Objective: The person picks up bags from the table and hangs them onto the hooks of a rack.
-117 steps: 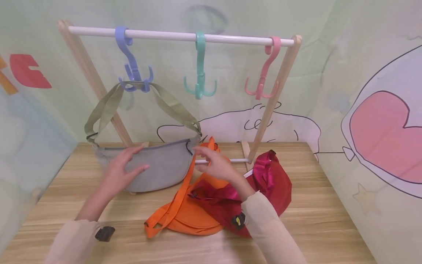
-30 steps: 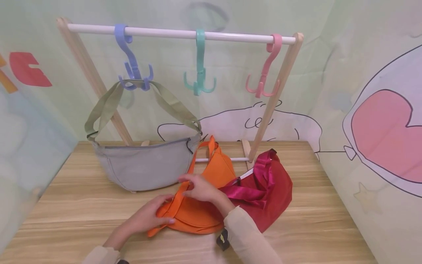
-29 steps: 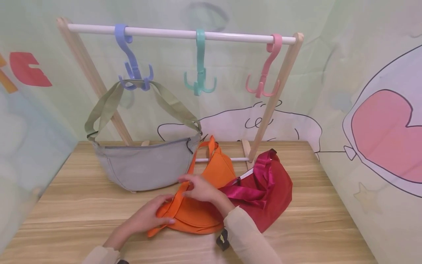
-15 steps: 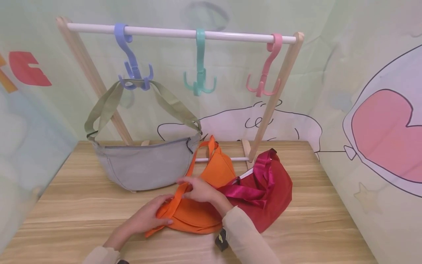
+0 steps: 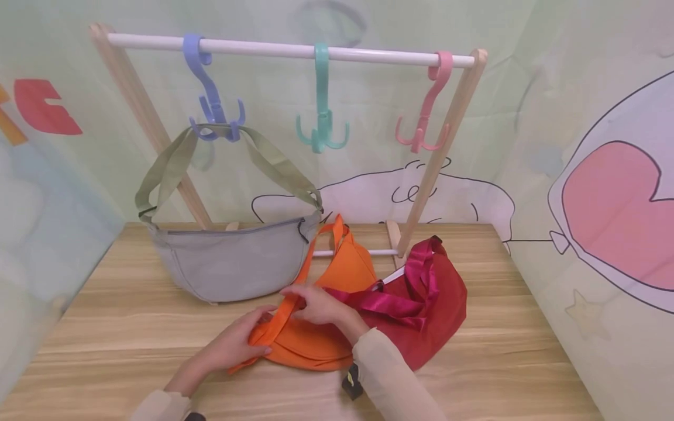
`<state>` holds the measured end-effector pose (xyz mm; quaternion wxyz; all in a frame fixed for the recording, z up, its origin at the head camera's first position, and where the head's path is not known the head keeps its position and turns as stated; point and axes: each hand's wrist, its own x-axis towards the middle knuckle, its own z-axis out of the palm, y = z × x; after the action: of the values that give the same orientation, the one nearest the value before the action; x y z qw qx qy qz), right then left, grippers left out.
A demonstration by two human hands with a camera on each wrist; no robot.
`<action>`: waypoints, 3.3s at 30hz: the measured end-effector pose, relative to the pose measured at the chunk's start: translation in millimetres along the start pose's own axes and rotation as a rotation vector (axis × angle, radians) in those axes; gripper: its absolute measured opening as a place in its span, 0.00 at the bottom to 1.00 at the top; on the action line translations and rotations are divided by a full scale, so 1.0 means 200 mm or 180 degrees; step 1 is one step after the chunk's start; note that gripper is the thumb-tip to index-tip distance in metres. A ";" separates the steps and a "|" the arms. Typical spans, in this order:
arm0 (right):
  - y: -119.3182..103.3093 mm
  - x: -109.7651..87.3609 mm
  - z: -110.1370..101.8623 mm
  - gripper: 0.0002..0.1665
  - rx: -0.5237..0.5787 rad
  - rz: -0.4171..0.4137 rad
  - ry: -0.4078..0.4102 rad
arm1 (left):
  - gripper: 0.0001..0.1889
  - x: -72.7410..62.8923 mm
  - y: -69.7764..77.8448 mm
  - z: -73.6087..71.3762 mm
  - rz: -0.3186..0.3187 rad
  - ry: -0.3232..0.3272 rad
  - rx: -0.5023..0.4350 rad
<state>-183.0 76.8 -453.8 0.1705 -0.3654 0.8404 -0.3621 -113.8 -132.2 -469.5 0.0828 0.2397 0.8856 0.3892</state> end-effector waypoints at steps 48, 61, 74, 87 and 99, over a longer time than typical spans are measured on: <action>0.03 0.01 0.04 0.22 0.0005 -0.0111 0.0166 | 0.35 -0.03 0.01 -0.06 0.0098 0.0453 0.0001; 0.01 0.00 0.01 0.19 -0.0028 0.0004 -0.0048 | 0.33 -0.04 0.00 -0.07 0.0328 0.0491 -0.0040; 0.00 0.01 0.02 0.17 0.0029 -0.0059 -0.0171 | 0.33 -0.05 0.01 -0.09 0.0344 0.0510 -0.0114; 0.01 0.01 0.03 0.09 0.0227 -0.0079 -0.0184 | 0.33 -0.04 0.01 -0.10 0.0336 0.0456 -0.0227; 0.01 0.02 0.03 0.13 0.0172 -0.0059 -0.0239 | 0.33 -0.05 0.02 -0.10 0.0218 0.0448 -0.0184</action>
<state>-183.9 72.6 -459.4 0.2083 -0.3818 0.8199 -0.3722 -110.8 -148.4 -453.2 0.0139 0.2394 0.8688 0.4331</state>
